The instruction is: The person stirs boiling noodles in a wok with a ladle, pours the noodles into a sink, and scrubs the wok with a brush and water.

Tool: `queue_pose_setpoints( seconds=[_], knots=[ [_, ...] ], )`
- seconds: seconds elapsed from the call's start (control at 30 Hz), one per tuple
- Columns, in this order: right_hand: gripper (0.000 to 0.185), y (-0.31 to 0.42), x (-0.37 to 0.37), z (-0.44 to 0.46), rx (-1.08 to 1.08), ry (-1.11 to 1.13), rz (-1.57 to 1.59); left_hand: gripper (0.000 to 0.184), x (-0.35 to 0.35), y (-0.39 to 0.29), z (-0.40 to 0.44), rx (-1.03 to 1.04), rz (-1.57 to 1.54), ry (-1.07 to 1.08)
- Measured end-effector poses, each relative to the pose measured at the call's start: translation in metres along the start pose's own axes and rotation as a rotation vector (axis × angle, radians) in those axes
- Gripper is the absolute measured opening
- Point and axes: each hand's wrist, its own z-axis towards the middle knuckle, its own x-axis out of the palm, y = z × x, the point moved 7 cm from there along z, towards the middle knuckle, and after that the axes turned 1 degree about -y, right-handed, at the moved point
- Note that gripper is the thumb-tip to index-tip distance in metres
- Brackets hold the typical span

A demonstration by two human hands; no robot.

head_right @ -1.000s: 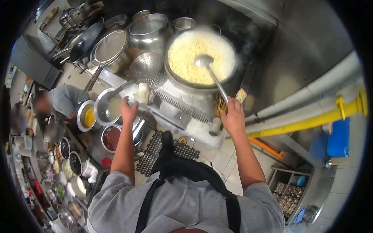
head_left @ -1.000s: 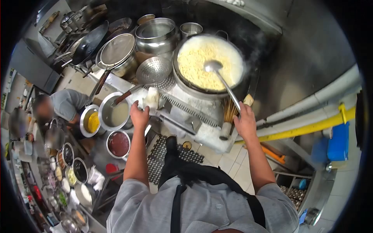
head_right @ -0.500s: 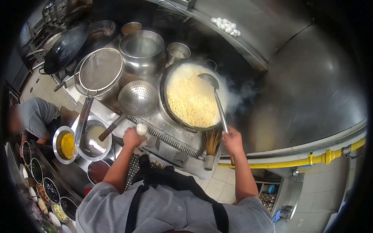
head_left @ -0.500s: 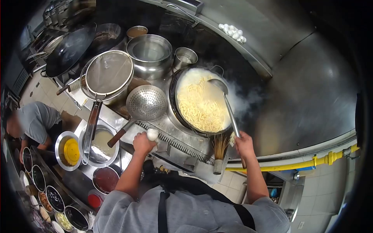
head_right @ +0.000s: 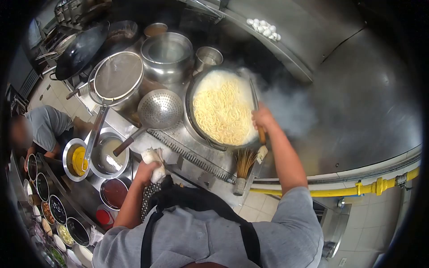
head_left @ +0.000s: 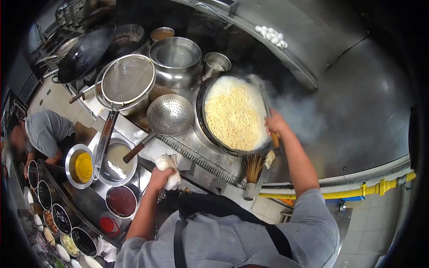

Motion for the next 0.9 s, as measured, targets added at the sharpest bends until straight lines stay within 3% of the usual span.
queue_pose_setpoints(
  seconds=[0.03, 0.13, 0.17, 0.23, 0.3, 0.37, 0.47, 0.53, 0.57, 0.63, 0.67, 0.7, 0.77, 0.83, 0.9],
  knots=[
    [0.054, 0.007, -0.004, 0.0, -0.005, 0.026, 0.016, 0.041, -0.005, 0.009, -0.005, -0.017, 0.002, 0.002],
    [0.054, 0.043, -0.024, 0.001, -0.073, 0.196, 0.195, 0.054, -0.011, 0.058, -0.016, -0.078, 0.713, 0.24],
    [0.054, 0.048, -0.036, 0.009, -0.066, 0.194, 0.188, 0.048, -0.016, 0.074, -0.022, -0.01, 0.793, 0.12],
    [0.052, 0.061, -0.044, 0.02, -0.079, 0.438, 0.681, 0.041, -0.011, 0.128, -0.025, -0.107, 0.954, 0.321],
    [0.052, 0.073, -0.047, 0.019, -0.189, 0.759, 0.983, 0.04, 0.006, 0.171, -0.017, -0.095, 1.042, 0.368],
    [0.063, 0.079, -0.048, 0.016, -0.384, 0.895, 1.143, 0.038, 0.033, 0.187, -0.024, -0.095, 1.129, 0.42],
    [0.068, 0.07, -0.055, 0.029, -0.476, 0.761, 1.139, 0.038, 0.072, 0.198, -0.024, -0.137, 1.218, 0.573],
    [0.054, 0.069, -0.066, 0.038, -0.684, 0.51, 0.566, 0.037, 0.095, 0.242, -0.015, 0.358, 1.337, 0.635],
    [0.054, 0.081, -0.057, 0.027, -0.677, 0.512, 0.568, 0.037, 0.098, 0.26, -0.014, 0.35, 1.335, 0.638],
    [0.034, 0.092, -0.071, 0.005, -0.441, -0.323, 0.019, 0.032, 0.124, 0.27, -0.027, 0.69, 1.281, 0.763],
    [0.022, 0.096, -0.082, 0.007, -0.819, -0.562, -0.053, 0.032, 0.129, 0.277, -0.028, 0.687, 1.28, 0.763],
    [0.022, 0.096, -0.079, 0.011, -0.823, -0.555, -0.051, 0.028, 0.135, 0.289, -0.027, 0.632, 1.306, 0.842],
    [0.023, 0.108, -0.083, -0.015, -1.264, -0.73, 0.228, 0.024, 0.141, 0.314, -0.024, 0.563, 1.328, 0.905],
    [0.017, 0.108, -0.08, -0.009, -1.302, -0.65, 0.3, 0.023, 0.141, 0.35, -0.016, 0.522, 1.384, 0.956],
    [0.012, 0.098, -0.08, 0.018, -1.25, -0.29, 0.557, 0.026, 0.137, 0.37, -0.011, 0.356, 1.466, 0.892]
  ],
)
